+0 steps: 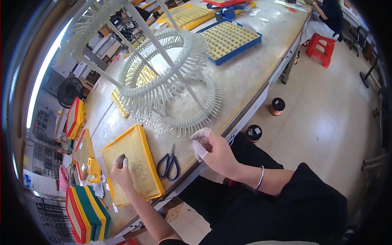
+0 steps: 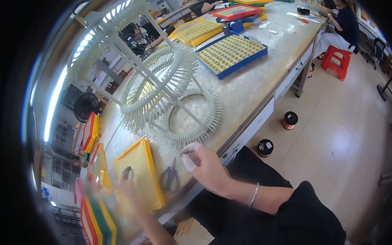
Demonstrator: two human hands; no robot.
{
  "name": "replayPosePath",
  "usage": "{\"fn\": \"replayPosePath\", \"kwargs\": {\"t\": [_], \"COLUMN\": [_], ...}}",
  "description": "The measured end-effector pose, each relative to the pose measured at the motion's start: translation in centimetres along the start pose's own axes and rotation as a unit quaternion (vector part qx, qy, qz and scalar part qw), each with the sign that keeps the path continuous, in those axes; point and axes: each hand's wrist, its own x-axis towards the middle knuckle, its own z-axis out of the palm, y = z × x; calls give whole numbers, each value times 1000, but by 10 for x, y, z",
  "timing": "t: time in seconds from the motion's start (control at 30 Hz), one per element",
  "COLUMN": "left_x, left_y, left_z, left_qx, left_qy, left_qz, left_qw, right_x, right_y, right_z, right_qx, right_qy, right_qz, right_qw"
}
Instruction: The person assembles small metal components and metal pins onto a circular plastic frame by hand, taking the parts from a component tray at a workstation.
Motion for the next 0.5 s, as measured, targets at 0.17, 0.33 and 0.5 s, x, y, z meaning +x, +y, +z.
{"fn": "replayPosePath", "kwargs": {"t": [0.17, 0.33, 0.5], "left_x": [5, -3, -17], "left_y": [-9, 2, -5], "left_z": [-7, -7, -13], "left_qx": [-34, -82, -106], "left_qy": [18, 21, 15], "left_qz": [-29, -21, -27], "left_qw": [999, 996, 994], "right_x": [0, -3, -7], "right_y": [0, -6, -11], "right_z": [10, 10, 7], "right_qx": [1, 99, 99], "right_qy": [5, -12, -14], "right_qz": [0, 48, 54], "right_qw": [1000, 994, 994]}}
